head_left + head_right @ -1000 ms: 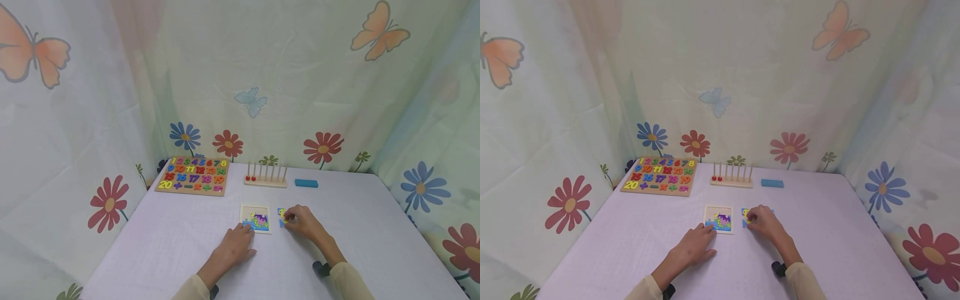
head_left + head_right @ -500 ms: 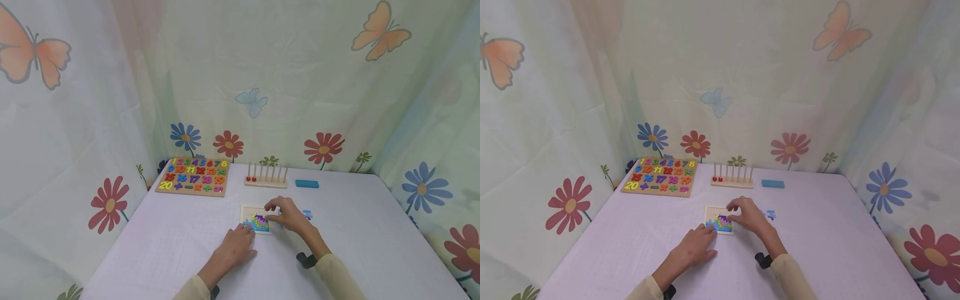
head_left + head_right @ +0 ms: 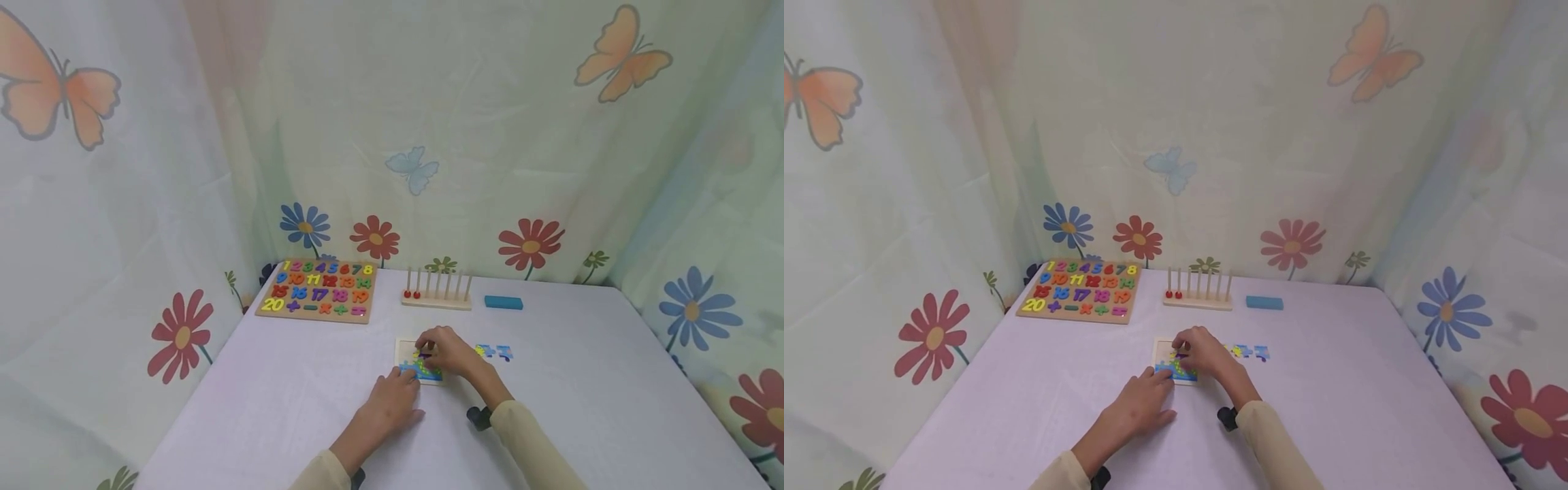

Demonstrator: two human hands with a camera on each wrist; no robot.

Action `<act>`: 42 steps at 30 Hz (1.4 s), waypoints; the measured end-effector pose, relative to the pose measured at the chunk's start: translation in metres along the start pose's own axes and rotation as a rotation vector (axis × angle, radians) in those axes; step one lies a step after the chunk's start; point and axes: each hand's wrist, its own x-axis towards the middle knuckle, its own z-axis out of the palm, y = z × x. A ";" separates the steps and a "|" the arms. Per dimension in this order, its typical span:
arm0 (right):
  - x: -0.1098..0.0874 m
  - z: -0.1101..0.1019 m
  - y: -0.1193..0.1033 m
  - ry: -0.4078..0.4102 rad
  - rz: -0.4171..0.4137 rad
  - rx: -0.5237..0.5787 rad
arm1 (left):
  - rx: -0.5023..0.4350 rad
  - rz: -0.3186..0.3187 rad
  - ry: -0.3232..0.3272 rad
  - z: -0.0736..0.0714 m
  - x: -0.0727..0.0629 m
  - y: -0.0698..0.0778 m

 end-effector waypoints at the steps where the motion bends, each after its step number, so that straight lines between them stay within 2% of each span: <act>1: 0.000 0.000 0.000 -0.001 -0.002 0.002 | 0.007 0.000 -0.003 -0.001 0.001 0.001; 10: 0.002 0.003 -0.001 0.002 0.006 0.032 | 0.088 -0.002 0.002 -0.003 0.003 0.005; 19: 0.001 0.006 -0.002 0.004 0.021 0.054 | 0.076 0.012 0.023 0.001 0.003 0.009; 22: 0.002 0.006 -0.002 0.013 0.039 0.064 | 0.081 0.016 0.028 0.007 0.007 0.007; 28: 0.004 0.006 0.000 0.035 0.017 0.053 | 0.050 0.039 0.060 0.032 0.020 -0.002; 31: 0.003 0.006 0.001 0.040 -0.009 0.053 | 0.050 0.031 0.044 0.026 0.018 0.000; 35: 0.001 0.004 0.003 0.049 -0.042 0.055 | 0.064 0.016 0.011 0.009 0.010 0.006; 39: 0.000 0.003 0.005 0.056 -0.075 0.049 | 0.050 0.017 0.009 0.004 0.007 0.007; 42: 0.000 0.002 0.006 0.051 -0.093 0.059 | 0.047 0.029 0.035 0.008 0.007 0.006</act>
